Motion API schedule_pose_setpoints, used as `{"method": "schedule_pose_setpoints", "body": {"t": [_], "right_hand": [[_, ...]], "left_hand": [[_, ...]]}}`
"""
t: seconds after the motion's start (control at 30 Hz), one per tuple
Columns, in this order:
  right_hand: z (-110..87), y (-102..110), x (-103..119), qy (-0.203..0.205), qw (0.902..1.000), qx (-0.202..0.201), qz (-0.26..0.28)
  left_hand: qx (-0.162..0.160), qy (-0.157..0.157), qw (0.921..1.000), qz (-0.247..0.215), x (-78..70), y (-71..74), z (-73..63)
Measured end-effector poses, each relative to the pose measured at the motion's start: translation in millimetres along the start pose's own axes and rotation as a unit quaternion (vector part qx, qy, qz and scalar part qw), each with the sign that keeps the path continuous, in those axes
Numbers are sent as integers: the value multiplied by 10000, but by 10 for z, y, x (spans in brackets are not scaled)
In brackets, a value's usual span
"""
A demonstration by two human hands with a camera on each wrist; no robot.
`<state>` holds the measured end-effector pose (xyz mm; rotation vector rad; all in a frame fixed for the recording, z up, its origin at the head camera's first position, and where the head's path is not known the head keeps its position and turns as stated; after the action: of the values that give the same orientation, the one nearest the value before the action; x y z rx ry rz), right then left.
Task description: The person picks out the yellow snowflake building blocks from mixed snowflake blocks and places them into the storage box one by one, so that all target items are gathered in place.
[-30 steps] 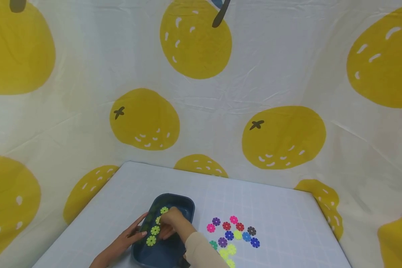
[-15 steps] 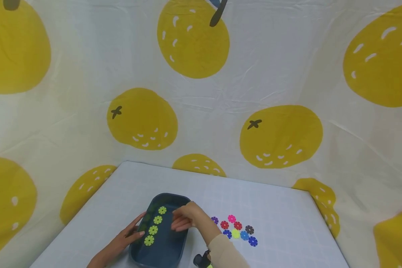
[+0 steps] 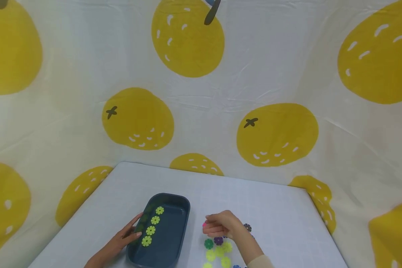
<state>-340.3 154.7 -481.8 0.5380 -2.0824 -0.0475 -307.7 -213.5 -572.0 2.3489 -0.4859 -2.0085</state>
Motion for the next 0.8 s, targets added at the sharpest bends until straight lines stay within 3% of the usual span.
{"method": "schedule_pose_setpoints", "body": {"t": [0.37,0.53,0.8], "right_hand": [[-94,509,-549,-180,9937,-690,862],[-68,617,-668,-333,9885,-813,1230],[5,731,-717,-605,9827,-1250,1227]], "left_hand": [[-258,373,9990,-13,11,-5,1],[-351,529,9980,-70,14,-17,9],[-469,708,9964,-26,-6,-32,24]]}}
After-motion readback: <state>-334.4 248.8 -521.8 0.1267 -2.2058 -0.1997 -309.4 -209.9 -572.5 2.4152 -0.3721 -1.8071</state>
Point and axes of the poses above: each hand's wrist, its own z-axis towards the middle knuckle, its own y-axis out of the back of the hand, x = y × z, the point moved 3 cm from there along z, towards the middle knuckle, and after that the axes turned 9 degrees about -z, right-handed, at the moved point
